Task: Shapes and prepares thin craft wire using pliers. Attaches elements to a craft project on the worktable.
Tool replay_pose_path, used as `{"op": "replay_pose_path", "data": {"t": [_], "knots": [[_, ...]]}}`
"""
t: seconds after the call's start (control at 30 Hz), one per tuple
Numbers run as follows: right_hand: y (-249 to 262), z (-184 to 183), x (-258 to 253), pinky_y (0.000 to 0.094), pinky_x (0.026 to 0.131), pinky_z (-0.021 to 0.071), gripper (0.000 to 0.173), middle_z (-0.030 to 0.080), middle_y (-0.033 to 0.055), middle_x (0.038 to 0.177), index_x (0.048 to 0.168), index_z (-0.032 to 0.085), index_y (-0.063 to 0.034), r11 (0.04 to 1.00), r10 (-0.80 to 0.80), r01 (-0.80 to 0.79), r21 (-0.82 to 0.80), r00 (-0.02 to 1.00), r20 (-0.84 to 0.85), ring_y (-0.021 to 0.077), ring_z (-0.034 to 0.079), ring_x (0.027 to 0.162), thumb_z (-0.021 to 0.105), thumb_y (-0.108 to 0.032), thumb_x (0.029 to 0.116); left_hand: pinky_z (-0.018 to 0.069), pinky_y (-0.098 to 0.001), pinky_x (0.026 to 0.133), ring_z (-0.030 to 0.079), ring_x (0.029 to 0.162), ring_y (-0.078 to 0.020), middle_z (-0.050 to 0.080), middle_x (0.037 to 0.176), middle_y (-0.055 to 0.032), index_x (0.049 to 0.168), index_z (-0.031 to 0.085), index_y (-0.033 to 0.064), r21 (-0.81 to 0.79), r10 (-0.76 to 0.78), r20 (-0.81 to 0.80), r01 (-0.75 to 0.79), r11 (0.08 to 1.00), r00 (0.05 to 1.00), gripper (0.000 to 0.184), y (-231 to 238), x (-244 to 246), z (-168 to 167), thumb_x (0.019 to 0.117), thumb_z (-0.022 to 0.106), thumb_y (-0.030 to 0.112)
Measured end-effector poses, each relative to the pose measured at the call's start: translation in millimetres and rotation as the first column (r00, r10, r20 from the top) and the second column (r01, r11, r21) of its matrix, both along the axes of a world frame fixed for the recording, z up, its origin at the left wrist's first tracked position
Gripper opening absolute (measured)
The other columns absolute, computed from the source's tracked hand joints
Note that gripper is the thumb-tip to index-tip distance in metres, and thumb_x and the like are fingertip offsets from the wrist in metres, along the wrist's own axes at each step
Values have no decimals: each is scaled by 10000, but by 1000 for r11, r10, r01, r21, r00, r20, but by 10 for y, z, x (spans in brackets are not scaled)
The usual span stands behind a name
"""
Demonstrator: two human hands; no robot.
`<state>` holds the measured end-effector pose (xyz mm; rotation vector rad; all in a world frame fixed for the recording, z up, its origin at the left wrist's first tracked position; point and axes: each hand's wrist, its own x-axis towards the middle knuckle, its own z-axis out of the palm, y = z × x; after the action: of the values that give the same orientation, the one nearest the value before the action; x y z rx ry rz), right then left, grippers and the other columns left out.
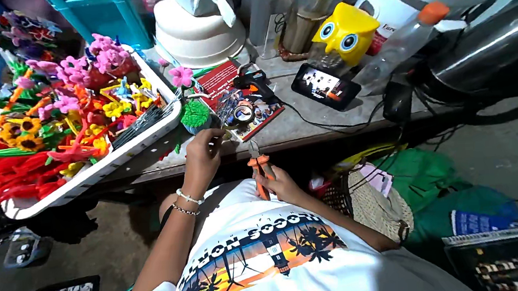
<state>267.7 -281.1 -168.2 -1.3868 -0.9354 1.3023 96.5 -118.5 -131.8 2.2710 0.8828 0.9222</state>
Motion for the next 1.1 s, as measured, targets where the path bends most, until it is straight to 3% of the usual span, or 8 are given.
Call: {"op": "replay_pose_path", "data": {"t": [0.23,0.4,0.53,0.67,0.8,0.9,1.0,1.1], "knots": [[17,-96,5,264,714,596,371,683,0,830,1107,647,20,994,-9,-9,107,986,167,51,671,706,640,-329,981,617,-315,814,711,943,-138,703,1070,-101,1114,612,-2,-121,-16,139,33,992,990,156,-74,-91,-149,960,633,10],[58,32,18,270,662,606,351,675,-13,834,1140,631,3,991,-10,-5,133,994,107,64,667,674,655,-308,978,613,-310,825,707,962,-140,703,1043,-101,1018,631,-8,-83,-19,219,37,996,976,82,-117,-193,-299,946,602,19],[243,311,222,305,637,611,374,682,2,811,1131,629,8,984,16,-38,172,992,128,102,673,653,575,-342,1012,615,-296,828,711,927,-119,708,1014,-82,1050,616,-6,-102,-12,270,41,994,963,97,-151,-314,-398,973,600,51],[624,755,628,275,618,548,374,617,3,784,1145,593,-32,975,157,-195,103,944,292,87,614,655,424,-352,1052,612,-288,817,710,890,-101,706,1000,-40,1127,573,13,-297,45,349,65,953,936,177,-194,-432,-420,982,654,75],[1305,1255,905,347,698,538,385,637,65,895,1260,617,-48,960,227,-281,16,807,546,129,604,738,439,-340,1085,622,-314,841,724,891,-127,709,1011,-52,1181,563,5,-392,87,380,75,917,921,247,-179,-528,-412,961,672,32],[1911,1535,1017,519,842,504,387,662,198,1108,1380,591,-56,952,269,-285,-112,605,749,288,630,929,515,-289,1080,637,-355,856,738,900,-160,709,1022,-61,1182,558,-18,-489,135,453,119,864,881,265,-161,-576,-282,936,651,-50],[2514,1546,1120,646,999,440,350,668,261,1221,1353,645,-52,914,277,-381,-138,340,899,423,637,1133,590,-212,1047,640,-370,867,744,912,-179,718,1034,-67,1201,576,-24,-518,148,494,154,841,857,271,-118,-686,-184,941,639,-67],[2964,1388,1172,625,1037,441,349,666,253,1254,1356,657,-75,887,275,-443,-129,282,919,423,634,1170,636,-155,1017,636,-373,878,741,930,-185,718,1063,-75,1190,593,-23,-488,133,493,146,860,860,241,-77,-821,-143,954,633,-41]]}}
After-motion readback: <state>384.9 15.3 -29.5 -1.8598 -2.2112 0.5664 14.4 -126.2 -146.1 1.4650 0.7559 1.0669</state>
